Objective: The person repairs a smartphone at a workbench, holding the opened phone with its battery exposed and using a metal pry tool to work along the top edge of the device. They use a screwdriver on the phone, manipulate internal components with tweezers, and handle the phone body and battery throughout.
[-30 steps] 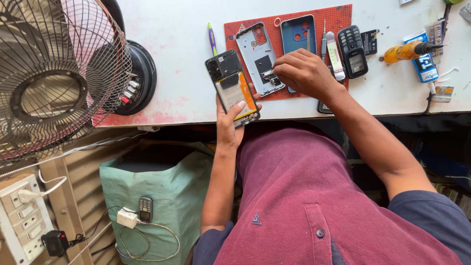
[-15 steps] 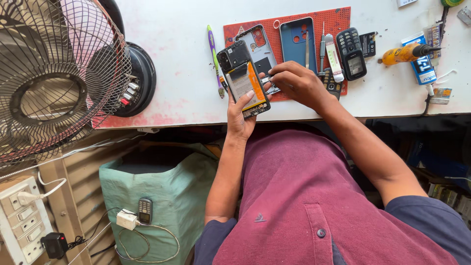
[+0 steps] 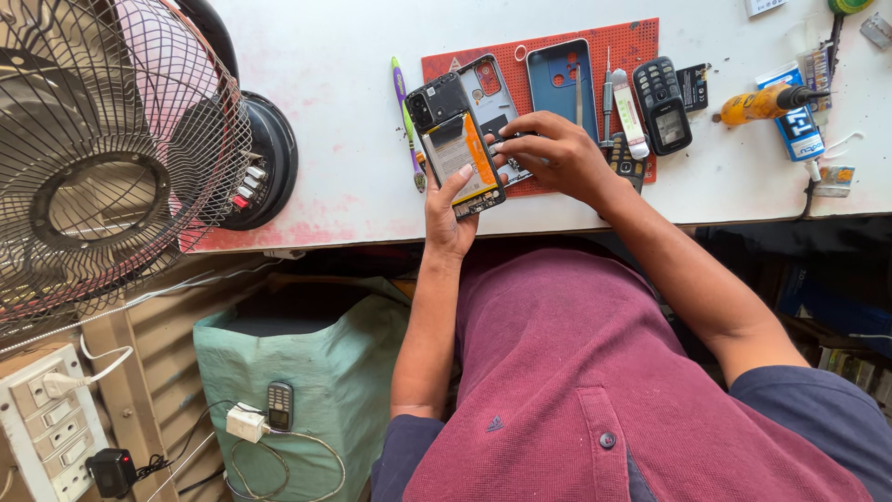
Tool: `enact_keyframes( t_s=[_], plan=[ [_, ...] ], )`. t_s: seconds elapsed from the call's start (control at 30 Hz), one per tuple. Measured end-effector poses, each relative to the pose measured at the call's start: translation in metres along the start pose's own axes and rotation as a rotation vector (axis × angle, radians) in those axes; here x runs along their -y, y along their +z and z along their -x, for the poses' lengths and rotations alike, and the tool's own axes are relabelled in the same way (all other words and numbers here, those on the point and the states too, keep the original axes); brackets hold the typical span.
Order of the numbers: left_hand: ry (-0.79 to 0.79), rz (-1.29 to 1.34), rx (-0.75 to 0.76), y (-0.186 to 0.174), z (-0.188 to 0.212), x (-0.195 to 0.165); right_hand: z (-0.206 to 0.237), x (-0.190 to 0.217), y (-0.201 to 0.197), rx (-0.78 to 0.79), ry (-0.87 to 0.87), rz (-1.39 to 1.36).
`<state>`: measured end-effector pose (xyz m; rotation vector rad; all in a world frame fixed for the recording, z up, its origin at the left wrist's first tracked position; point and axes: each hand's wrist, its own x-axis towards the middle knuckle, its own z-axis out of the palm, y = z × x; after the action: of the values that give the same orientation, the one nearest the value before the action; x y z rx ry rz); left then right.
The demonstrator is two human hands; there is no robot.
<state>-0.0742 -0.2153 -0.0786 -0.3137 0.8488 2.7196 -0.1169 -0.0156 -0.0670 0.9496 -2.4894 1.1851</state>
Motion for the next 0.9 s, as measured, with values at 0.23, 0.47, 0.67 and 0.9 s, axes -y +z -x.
enact_keyframes(
  t_s=[0.23, 0.47, 0.67, 0.9],
  plan=[
    [-0.037, -0.037, 0.002, 0.002, -0.009, -0.009, -0.005, -0.003, -0.003, -0.006, 0.032, -0.07],
    [-0.016, -0.081, 0.006, 0.007, -0.017, -0.014, -0.01, -0.005, -0.001, 0.012, 0.089, -0.096],
    [-0.017, -0.102, 0.025, 0.004, -0.021, -0.018, -0.013, -0.004, -0.005, 0.082, 0.207, -0.207],
    [0.05, -0.26, -0.006, -0.006, -0.018, -0.025, -0.011, -0.005, -0.016, 0.077, 0.281, -0.194]
  ],
)
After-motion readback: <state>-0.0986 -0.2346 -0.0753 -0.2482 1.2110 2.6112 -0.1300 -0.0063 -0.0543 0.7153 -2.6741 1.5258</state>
